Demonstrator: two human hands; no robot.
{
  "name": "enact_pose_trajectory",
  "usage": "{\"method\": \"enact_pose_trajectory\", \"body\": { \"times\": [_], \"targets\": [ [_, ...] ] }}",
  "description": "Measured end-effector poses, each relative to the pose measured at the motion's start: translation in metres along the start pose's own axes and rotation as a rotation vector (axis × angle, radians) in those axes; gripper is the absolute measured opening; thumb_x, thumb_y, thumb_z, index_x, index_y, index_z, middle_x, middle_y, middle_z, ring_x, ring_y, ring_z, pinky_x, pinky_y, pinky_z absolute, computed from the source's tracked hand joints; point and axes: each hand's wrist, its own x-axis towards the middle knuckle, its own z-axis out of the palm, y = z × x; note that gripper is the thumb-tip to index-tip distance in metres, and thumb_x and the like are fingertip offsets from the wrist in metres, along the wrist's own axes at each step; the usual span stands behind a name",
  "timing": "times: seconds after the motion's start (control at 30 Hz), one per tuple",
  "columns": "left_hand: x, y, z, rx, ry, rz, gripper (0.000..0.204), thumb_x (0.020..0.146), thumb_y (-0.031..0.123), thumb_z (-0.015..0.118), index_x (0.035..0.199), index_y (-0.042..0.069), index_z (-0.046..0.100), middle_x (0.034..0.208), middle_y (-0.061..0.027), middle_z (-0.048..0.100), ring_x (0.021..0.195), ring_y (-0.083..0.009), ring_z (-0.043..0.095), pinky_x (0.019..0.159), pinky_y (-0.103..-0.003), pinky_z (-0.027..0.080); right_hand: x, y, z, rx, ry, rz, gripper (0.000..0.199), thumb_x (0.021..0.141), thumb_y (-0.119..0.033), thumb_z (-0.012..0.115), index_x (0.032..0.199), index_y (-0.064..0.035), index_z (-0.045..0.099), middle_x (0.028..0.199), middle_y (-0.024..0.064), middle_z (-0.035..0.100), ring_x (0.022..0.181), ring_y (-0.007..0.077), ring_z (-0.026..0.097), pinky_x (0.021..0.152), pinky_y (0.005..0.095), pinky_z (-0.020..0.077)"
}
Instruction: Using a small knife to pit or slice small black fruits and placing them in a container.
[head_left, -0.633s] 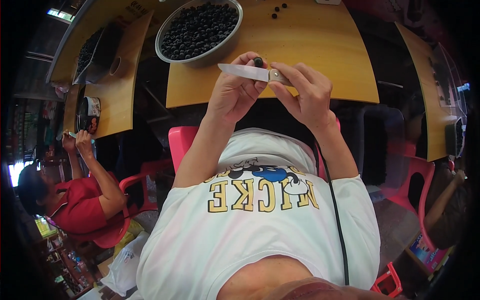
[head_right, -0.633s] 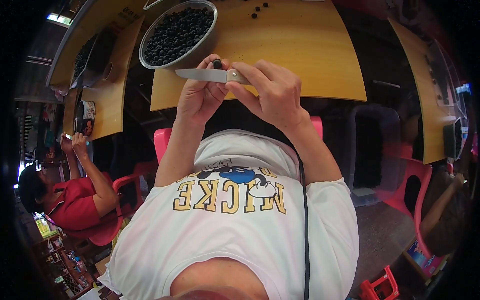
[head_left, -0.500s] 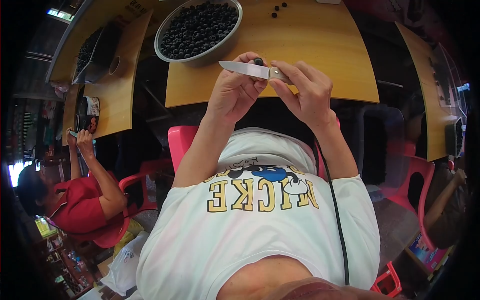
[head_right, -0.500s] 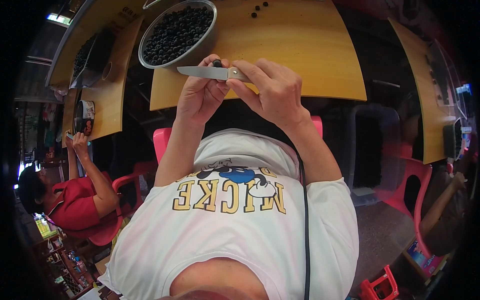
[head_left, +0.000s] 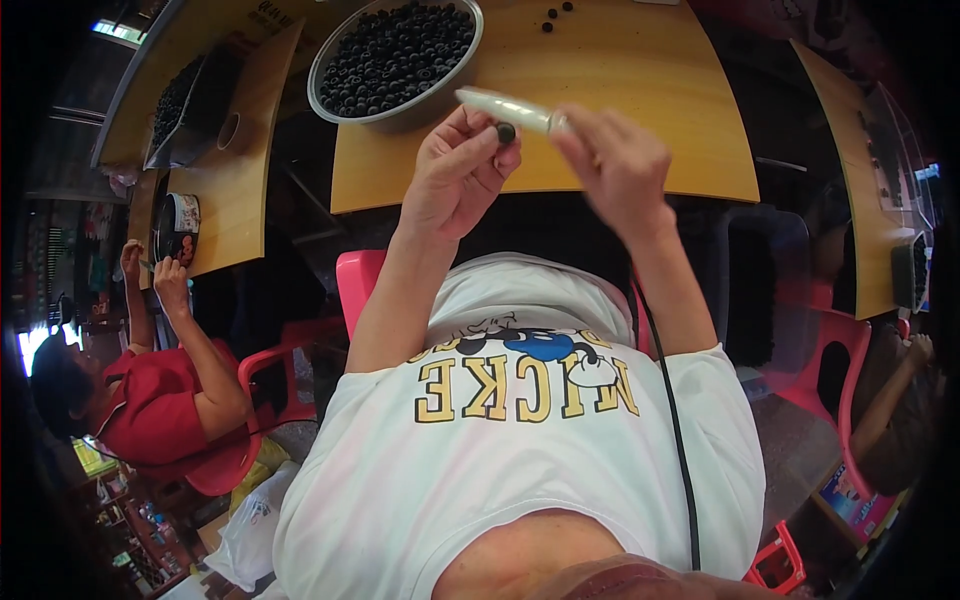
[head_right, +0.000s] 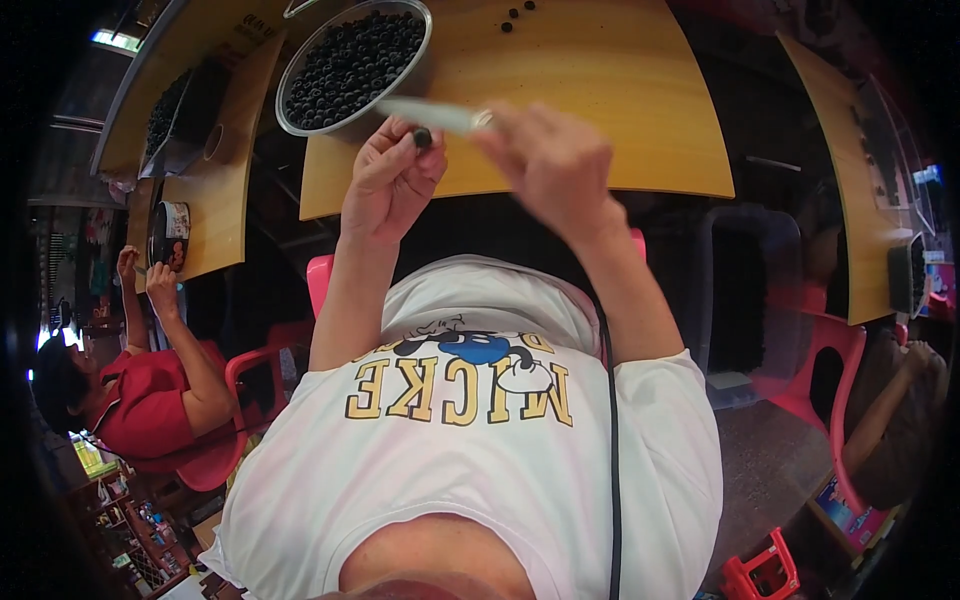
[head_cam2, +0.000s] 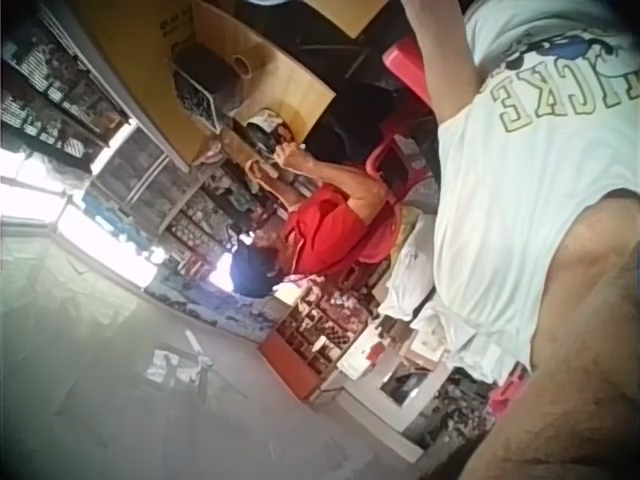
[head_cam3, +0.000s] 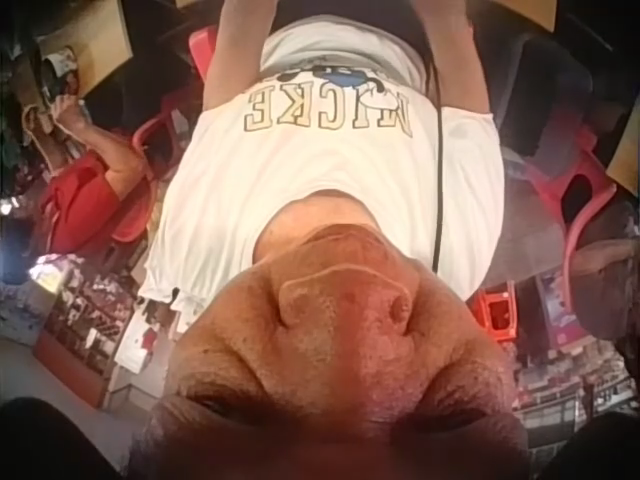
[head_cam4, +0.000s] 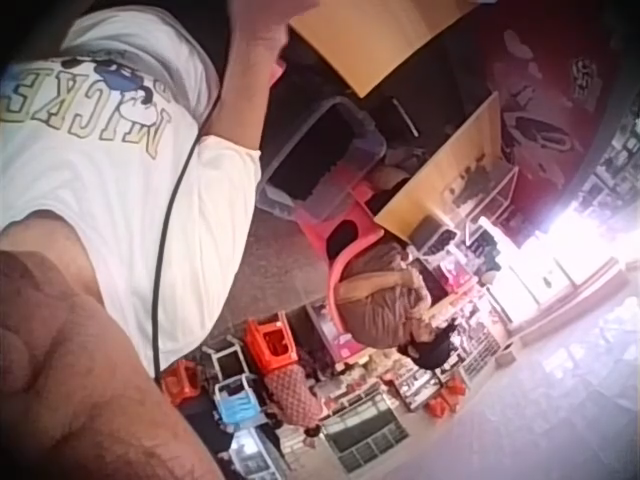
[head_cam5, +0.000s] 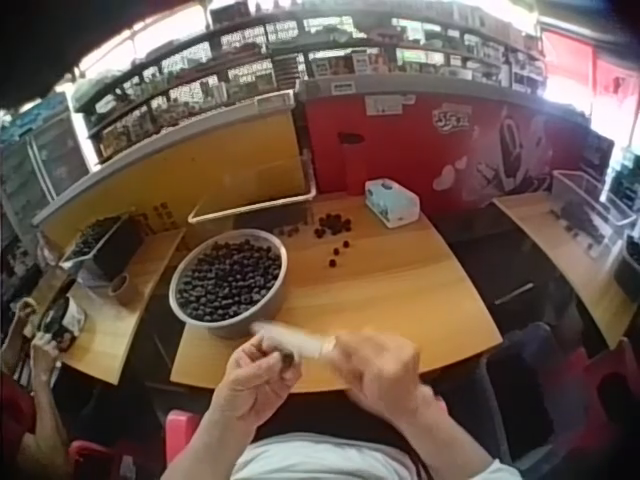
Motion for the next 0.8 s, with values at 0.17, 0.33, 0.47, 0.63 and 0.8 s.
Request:
{"method": "enact_pose_trajectory", "body": {
  "times": [0.17,0.33,0.47,0.63,0.8],
  "targets": [
    [-0.004,0.0,0.001,-0.05,0.055,-0.03,0.021,0.089,0.0,0.059,0.109,0.002,0.052,0.096,-0.0117,0.059,0.081,-0.0145,0.059,0.071,-0.022,0.05,-0.004,0.03,-0.006,0.17,0.199,0.401,0.029,0.091,-0.027,0.063,0.103,-0.0005,0.068,0.071,0.0061,0.063,0.062,0.0093,0.054,0.054,0.0251,0.042],
    [-0.01,-0.005,0.002,0.006,0.071,-0.112,0.033,0.093,0.006,0.054,0.125,-0.002,0.051,0.099,-0.0096,0.057,0.081,-0.0123,0.055,0.072,-0.023,0.047,-0.009,0.026,0.005,0.302,0.101,0.585,0.031,0.095,-0.025,0.058,0.106,0.0019,0.068,0.078,0.0006,0.063,0.071,0.005,0.05,0.064,0.0215,0.0415],
    [-0.015,0.008,-0.002,0.017,-0.011,-0.126,0.024,0.093,0.007,0.055,0.115,-0.002,0.055,0.105,-0.0133,0.057,0.08,-0.0112,0.055,0.07,-0.022,0.048,-0.013,0.033,0.003,0.384,0.139,0.679,0.031,0.096,-0.026,0.056,0.106,0.0007,0.069,0.069,-0.0065,0.046,0.062,0.0024,0.035,0.054,0.0188,0.0292],
    [-0.013,0.059,-0.005,0.153,0.091,0.037,0.018,0.093,0.006,0.055,0.108,-0.002,0.058,0.098,-0.0116,0.061,0.074,-0.0093,0.058,0.067,-0.018,0.049,-0.021,0.045,0.012,0.475,0.152,0.68,0.031,0.096,-0.026,0.056,0.106,0.0007,0.069,0.067,-0.008,0.036,0.059,0.002,0.029,0.052,0.02,0.0228],
    [0.014,0.121,-0.023,1.59,0.413,0.123,0.017,0.086,0.009,0.064,0.1,0.0,0.069,0.093,-0.009,0.067,0.07,-0.0121,0.06,0.063,-0.026,0.05,-0.021,0.039,0.013,0.452,0.103,0.696,0.033,0.096,-0.028,0.056,0.105,0.0005,0.069,0.065,-0.0082,0.036,0.058,0.0019,0.029,0.051,0.0198,0.0224]
  ]
}}
